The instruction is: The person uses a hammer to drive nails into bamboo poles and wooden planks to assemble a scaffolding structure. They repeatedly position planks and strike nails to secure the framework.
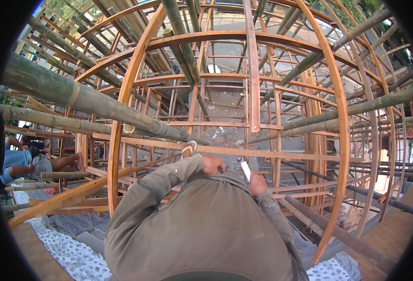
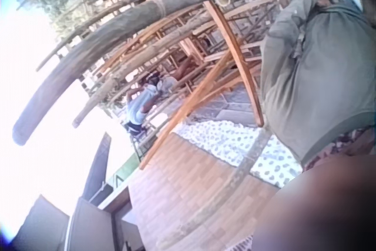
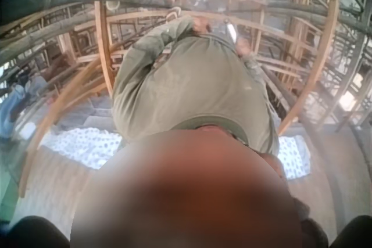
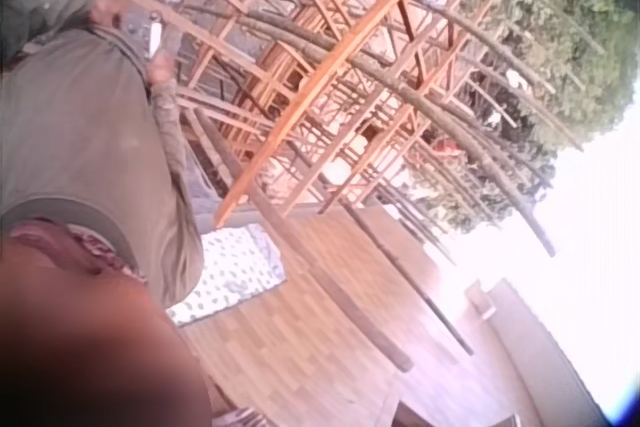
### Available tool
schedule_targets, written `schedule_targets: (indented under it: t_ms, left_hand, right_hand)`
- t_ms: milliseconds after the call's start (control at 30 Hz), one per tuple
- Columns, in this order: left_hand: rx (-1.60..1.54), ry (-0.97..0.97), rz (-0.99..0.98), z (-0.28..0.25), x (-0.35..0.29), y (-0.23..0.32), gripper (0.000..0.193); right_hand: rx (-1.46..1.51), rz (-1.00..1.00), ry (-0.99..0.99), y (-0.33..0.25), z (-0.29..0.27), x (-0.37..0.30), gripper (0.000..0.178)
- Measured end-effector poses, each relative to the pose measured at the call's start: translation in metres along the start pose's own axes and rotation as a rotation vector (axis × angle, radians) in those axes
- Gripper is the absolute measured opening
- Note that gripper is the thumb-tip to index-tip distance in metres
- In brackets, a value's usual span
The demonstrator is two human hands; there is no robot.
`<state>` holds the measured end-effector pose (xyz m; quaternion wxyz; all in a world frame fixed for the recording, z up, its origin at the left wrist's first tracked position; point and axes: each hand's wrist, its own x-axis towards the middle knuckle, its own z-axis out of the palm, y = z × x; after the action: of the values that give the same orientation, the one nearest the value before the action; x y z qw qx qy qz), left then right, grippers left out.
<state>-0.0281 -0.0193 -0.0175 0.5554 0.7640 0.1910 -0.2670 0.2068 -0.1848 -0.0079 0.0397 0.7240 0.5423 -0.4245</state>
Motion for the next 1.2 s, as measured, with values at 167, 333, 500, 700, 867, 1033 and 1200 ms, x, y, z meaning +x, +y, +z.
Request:
schedule_targets:
  t_ms: [167,333,500,700,867,1033,1200]
  left_hand:
    - [0.094,-0.133,-0.032,-0.001,0.009,0.02,0.051]
    - [0.087,0.045,-0.053,0.015,0.008,0.016,0.041]
    - [0.076,0.232,0.014,0.034,0.015,0.002,0.021]
    - [0.021,0.225,0.171,0.029,0.014,0.004,0.013]
    - [0.008,0.178,0.194,0.023,-0.003,0.006,0.016]
    - [0.005,0.381,0.226,0.037,-0.004,0.012,0.021]
    - [0.038,0.36,0.135,0.039,-0.012,0.021,0.02]
  right_hand:
    - [0.238,-0.226,-0.054,0.012,0.009,0.0,0.03]
    - [0.179,-0.174,0.056,0.013,0.02,0.003,0.037]
    - [0.03,0.031,0.063,-0.003,0.023,-0.005,0.028]
    - [0.086,0.034,0.06,-0.015,0.011,-0.032,0.032]
    - [0.678,-0.173,-0.056,-0.026,0.006,-0.036,0.039]
    - [0.016,0.074,0.02,-0.043,0.011,-0.02,0.041]
    - [-0.064,0.071,0.0,-0.033,0.016,-0.008,0.041]
